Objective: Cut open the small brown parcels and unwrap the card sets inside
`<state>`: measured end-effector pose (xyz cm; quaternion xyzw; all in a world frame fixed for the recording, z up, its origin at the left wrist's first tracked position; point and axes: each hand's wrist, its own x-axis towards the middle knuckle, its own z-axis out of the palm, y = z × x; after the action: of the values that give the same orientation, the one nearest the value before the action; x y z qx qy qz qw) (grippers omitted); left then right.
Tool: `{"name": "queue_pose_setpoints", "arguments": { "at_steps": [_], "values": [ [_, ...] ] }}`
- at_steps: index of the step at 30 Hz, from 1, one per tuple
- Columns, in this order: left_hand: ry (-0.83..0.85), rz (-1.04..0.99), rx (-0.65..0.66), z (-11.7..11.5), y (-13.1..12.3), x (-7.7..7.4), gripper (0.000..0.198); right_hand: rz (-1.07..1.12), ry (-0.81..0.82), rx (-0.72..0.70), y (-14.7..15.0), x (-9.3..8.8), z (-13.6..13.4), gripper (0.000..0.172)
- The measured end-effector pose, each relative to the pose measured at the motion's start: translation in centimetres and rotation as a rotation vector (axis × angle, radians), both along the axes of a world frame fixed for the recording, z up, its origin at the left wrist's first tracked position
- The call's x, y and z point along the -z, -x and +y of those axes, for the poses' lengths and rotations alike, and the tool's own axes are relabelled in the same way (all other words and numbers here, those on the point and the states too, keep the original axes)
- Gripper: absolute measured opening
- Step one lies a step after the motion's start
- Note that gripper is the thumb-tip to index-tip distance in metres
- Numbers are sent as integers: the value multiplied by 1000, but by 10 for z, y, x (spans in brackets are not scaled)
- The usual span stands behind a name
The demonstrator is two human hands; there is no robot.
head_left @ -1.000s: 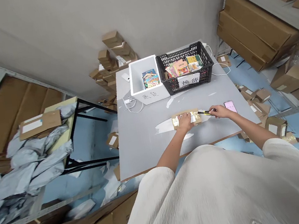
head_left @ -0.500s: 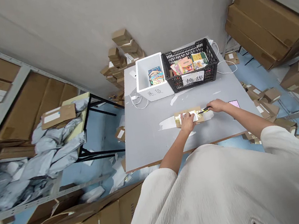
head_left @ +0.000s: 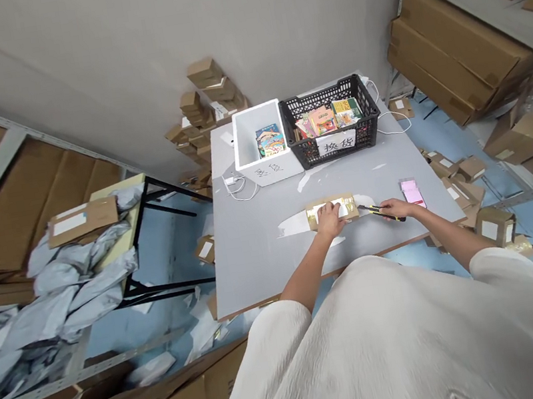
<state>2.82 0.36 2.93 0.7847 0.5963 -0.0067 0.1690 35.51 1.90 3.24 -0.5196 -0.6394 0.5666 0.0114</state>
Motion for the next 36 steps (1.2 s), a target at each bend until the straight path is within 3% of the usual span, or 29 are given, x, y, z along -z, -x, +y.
{"name": "queue_pose_setpoints", "arguments": {
  "at_steps": [4, 7, 11, 14, 21, 29, 34, 36],
  "values": [
    [-66, -59, -56, 3, 1, -2, 55, 15, -52, 149, -2, -5, -10, 36],
    [-99, -45, -108, 13, -1, -3, 49, -19, -174, 175, 6, -14, -14, 32],
    [-99, -44, -132, 28, -1, 0, 53, -130, -364, 73, 25, -26, -15, 42],
    [-71, -47, -62, 33, 1, 3, 55, -301, -494, -43, 35, -31, -15, 41],
    [-98, -49, 29, 25, 0, 10, 66, -495, -558, -167, 40, -29, -15, 48],
    [-175, -54, -20, 12, -3, 24, 64, -485, -632, -86, 48, -12, -14, 47],
    [-182, -58, -18, 12, -1, 27, 63, -474, -724, 197, 17, 2, -1, 49],
    [-178, -68, -20, 13, -1, 28, 64, -429, -723, 234, 4, 8, 5, 49]
  ]
}}
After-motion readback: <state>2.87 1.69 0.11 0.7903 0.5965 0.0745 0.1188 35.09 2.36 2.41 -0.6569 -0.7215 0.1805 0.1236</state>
